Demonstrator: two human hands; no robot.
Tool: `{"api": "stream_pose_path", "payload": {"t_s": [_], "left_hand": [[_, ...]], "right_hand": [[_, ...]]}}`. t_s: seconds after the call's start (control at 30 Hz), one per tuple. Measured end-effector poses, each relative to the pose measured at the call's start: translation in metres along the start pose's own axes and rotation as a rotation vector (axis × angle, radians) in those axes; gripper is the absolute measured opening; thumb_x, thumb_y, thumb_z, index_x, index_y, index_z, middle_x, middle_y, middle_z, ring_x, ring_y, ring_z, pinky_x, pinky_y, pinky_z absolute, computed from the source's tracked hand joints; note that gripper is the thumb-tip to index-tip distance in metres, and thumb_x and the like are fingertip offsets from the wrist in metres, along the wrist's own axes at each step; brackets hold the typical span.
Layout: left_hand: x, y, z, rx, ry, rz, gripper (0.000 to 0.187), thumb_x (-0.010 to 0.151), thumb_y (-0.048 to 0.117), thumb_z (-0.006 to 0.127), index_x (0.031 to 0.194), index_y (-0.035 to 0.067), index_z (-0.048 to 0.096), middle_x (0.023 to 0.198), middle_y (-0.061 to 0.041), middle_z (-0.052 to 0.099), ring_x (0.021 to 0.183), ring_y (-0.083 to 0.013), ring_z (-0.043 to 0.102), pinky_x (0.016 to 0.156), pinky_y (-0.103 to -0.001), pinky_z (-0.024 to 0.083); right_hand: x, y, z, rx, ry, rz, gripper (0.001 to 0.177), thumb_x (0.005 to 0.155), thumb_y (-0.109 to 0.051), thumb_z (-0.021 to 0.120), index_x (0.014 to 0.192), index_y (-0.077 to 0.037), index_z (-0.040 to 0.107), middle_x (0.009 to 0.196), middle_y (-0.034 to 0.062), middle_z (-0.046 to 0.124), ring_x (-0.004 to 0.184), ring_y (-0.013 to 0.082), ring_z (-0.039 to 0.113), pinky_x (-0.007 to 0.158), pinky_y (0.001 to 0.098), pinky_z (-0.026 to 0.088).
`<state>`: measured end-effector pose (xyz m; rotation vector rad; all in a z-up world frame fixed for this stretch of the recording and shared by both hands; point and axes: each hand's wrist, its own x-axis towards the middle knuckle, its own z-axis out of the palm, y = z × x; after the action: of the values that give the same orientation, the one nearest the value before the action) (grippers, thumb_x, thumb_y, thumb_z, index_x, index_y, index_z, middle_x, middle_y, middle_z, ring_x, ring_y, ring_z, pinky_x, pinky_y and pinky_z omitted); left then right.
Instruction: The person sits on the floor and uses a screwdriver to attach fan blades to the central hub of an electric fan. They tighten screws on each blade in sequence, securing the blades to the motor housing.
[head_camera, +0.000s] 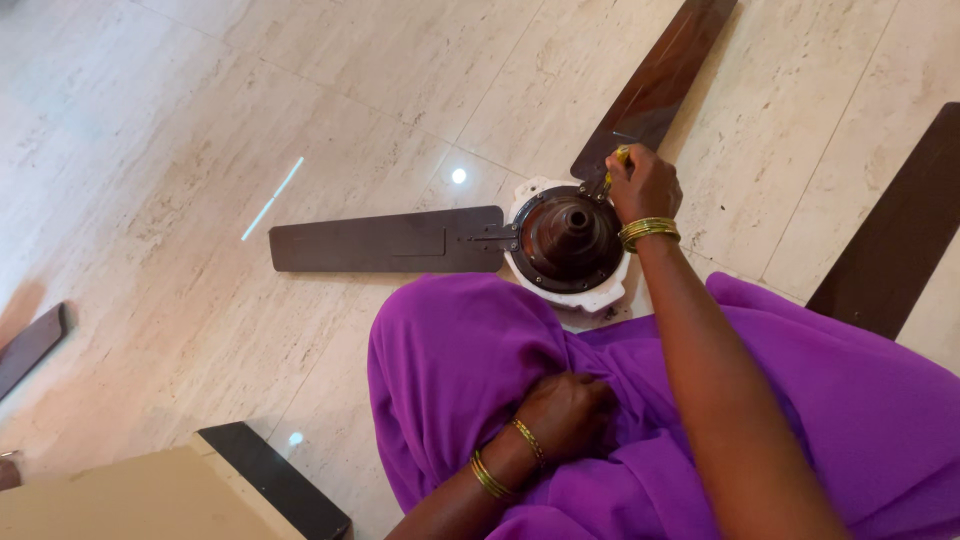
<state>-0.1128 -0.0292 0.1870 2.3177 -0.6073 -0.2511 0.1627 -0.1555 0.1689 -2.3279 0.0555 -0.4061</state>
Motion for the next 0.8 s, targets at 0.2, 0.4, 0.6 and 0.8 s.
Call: {"api": "stream_pose_path", "payload": {"t_s": [0.2,0.4,0.6,0.8], "left_hand": [[-0.006,-0.018,0.033,0.029,0.093,0.021,0.019,0.080,0.022,0.070,0.092,0.007,0.069,0.092,-0.014,0.071,0.092,-0.0359,0.068,0.081,-0.049,0.052],[0.000,-0.023,0.035,0.005,0.009,-0.038,0.016,0.086,0.023,0.067,0.094,0.010,0.071,0.095,-0.013,0.071,0.093,-0.0352,0.068,0.083,-0.049,0.051],[0.002,-0.026,0.042,0.018,0.051,-0.052,0.014,0.086,0.022,0.066,0.090,0.010,0.071,0.095,-0.013,0.071,0.092,-0.0374,0.067,0.081,-0.052,0.051],[0.008,-0.031,0.048,0.010,0.027,-0.072,0.013,0.086,0.022,0.065,0.091,0.011,0.071,0.097,-0.012,0.072,0.091,-0.0365,0.068,0.082,-0.051,0.053]], "right_hand": [[-0.009,0.006,-0.001,0.030,-0.013,-0.110,0.015,0.089,-0.021,0.082,0.096,-0.010,0.076,0.090,0.0125,0.075,0.081,0.0328,0.073,0.069,0.0436,0.054],[-0.011,0.004,-0.007,0.008,-0.039,-0.116,0.016,0.087,-0.020,0.083,0.097,-0.010,0.077,0.090,0.0137,0.075,0.082,0.0334,0.073,0.070,0.0436,0.055],[-0.013,0.017,-0.006,0.039,-0.022,-0.150,0.014,0.090,-0.020,0.081,0.097,-0.010,0.076,0.093,0.0125,0.076,0.085,0.0335,0.073,0.073,0.0431,0.055],[-0.015,0.023,-0.001,0.000,-0.010,-0.120,0.013,0.090,-0.022,0.080,0.097,-0.011,0.077,0.094,0.0129,0.076,0.086,0.0351,0.072,0.074,0.0448,0.054]]}}
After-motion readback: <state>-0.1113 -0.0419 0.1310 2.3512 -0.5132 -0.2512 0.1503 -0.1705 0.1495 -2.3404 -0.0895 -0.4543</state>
